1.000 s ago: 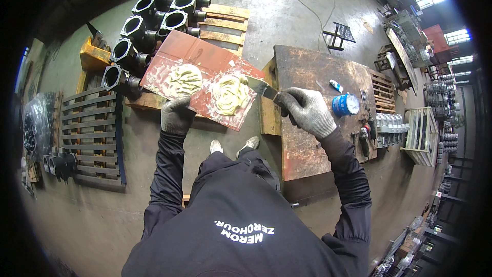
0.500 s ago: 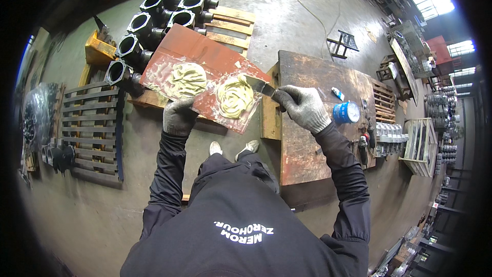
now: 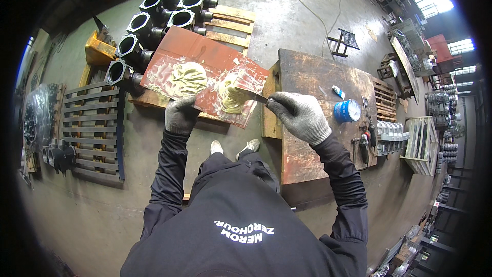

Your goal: The person applies a white sealant to a black metal exhaust manifold using a putty knife, spreading it over seams and surfaces. They then place the manifold on a wooden pallet and mix additional sealant on a red board before applying more to the board.

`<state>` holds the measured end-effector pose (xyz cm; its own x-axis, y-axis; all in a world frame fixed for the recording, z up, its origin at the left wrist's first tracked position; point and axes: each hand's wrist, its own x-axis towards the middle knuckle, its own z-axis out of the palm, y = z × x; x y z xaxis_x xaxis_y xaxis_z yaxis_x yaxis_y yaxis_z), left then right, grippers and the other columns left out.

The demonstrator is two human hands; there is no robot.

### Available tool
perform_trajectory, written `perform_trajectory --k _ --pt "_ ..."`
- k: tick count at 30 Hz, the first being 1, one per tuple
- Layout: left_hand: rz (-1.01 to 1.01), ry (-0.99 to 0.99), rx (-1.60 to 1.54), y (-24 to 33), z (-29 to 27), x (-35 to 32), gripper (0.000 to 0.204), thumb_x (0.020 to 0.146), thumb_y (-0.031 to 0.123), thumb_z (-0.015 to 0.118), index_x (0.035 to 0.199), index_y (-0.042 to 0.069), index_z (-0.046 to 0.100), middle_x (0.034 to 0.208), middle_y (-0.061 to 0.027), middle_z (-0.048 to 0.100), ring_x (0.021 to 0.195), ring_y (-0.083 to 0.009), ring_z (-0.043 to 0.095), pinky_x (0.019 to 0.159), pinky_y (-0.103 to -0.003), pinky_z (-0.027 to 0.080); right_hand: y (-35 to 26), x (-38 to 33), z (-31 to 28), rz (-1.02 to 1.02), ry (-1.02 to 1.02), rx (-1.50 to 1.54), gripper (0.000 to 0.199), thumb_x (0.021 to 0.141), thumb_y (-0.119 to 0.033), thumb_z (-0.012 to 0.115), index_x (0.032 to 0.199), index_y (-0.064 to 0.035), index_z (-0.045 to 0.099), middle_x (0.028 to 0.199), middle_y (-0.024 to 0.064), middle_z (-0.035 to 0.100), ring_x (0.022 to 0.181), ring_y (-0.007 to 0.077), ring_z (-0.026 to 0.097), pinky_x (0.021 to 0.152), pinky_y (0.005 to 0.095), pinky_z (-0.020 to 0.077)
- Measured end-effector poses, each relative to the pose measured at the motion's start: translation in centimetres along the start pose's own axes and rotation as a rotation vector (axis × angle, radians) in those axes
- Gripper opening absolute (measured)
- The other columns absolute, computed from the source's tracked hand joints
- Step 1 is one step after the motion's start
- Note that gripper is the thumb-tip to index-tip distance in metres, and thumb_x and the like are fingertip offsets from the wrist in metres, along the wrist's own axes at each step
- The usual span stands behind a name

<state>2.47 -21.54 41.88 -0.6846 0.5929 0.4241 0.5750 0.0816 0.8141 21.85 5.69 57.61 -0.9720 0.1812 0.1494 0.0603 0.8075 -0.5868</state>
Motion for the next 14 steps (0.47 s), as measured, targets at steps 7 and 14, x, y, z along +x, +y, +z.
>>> perform_trajectory --k 7,14 --pt "-0.374 -0.042 -0.659 -0.4 1.7 -0.9 0.042 0.094 0.004 0.063 0.134 -0.005 0.062 0.132 -0.0168 0.069 0.122 -0.0296 0.067 0.108 -0.044 0.053 1.0 -0.6 1.5 -0.143 0.105 -0.015 0.039 0.087 -0.016 0.086 0.125 -0.0172 0.078 0.094 0.0121 0.070 0.080 0.0286 0.070 0.070 0.0368 0.0568" --pt "-0.589 0.083 -1.357 -0.5 2.2 -0.6 0.035 0.095 0.005 0.075 0.128 -0.002 0.069 0.119 -0.0164 0.075 0.109 -0.0204 0.072 0.098 -0.034 0.057 2.4 -2.5 2.7 -0.170 0.118 -0.122 0.046 0.082 -0.010 0.088 0.126 -0.0191 0.079 0.102 0.0118 0.069 0.091 0.0291 0.071 0.077 0.0373 0.0594"
